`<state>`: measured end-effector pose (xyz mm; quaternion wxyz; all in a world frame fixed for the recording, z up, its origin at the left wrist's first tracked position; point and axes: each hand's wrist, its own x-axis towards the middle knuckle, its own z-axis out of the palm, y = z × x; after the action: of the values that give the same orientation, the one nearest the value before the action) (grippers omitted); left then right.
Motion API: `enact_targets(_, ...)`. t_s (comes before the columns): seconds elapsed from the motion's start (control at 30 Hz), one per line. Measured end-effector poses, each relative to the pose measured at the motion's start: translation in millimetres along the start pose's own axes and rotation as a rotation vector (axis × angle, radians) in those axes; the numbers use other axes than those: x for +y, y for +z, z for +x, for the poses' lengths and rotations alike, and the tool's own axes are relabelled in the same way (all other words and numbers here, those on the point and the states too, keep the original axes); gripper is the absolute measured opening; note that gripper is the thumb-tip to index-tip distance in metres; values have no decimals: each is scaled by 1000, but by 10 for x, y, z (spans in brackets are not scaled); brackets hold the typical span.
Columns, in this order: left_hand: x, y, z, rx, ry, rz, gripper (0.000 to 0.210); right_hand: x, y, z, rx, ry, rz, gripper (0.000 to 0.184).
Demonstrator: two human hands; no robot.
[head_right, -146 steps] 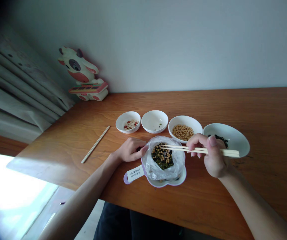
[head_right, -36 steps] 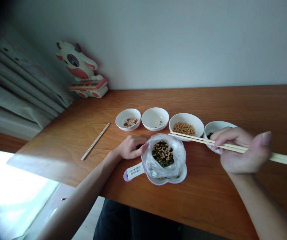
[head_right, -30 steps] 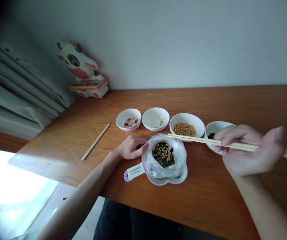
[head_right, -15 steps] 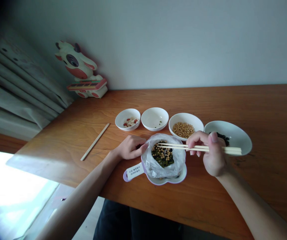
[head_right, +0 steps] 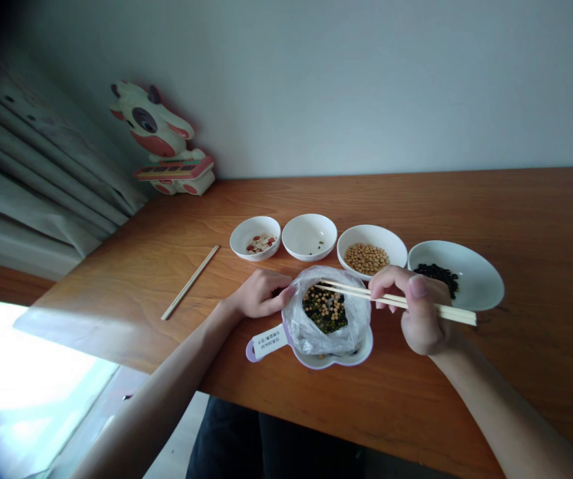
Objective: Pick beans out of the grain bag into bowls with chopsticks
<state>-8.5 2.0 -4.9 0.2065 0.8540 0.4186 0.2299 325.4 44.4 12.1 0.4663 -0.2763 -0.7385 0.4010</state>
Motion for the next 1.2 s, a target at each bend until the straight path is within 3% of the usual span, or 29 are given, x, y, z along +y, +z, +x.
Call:
enact_targets(0.17, 7, -4, 0, 2, -4, -8, 47, 55, -25, -39, -67, -89, -40, 63)
enact_targets(0.37, 13, -10, 6, 7, 1, -20, 47, 18, 6, -31, -49, -152, -51, 52)
enact_targets(0.77, -4, 11, 1, 14, 10, -26, 45, -9, 44, -29, 30, -158, 48, 62)
enact_targets(0.97, 0, 4, 4, 13, 14, -28, 45, 29, -2, -53, -63, -85, 2, 69)
enact_targets(1.2, 15, -7, 0, 6, 2, -5, 47, 53, 15, -61, -90, -157, 35, 58)
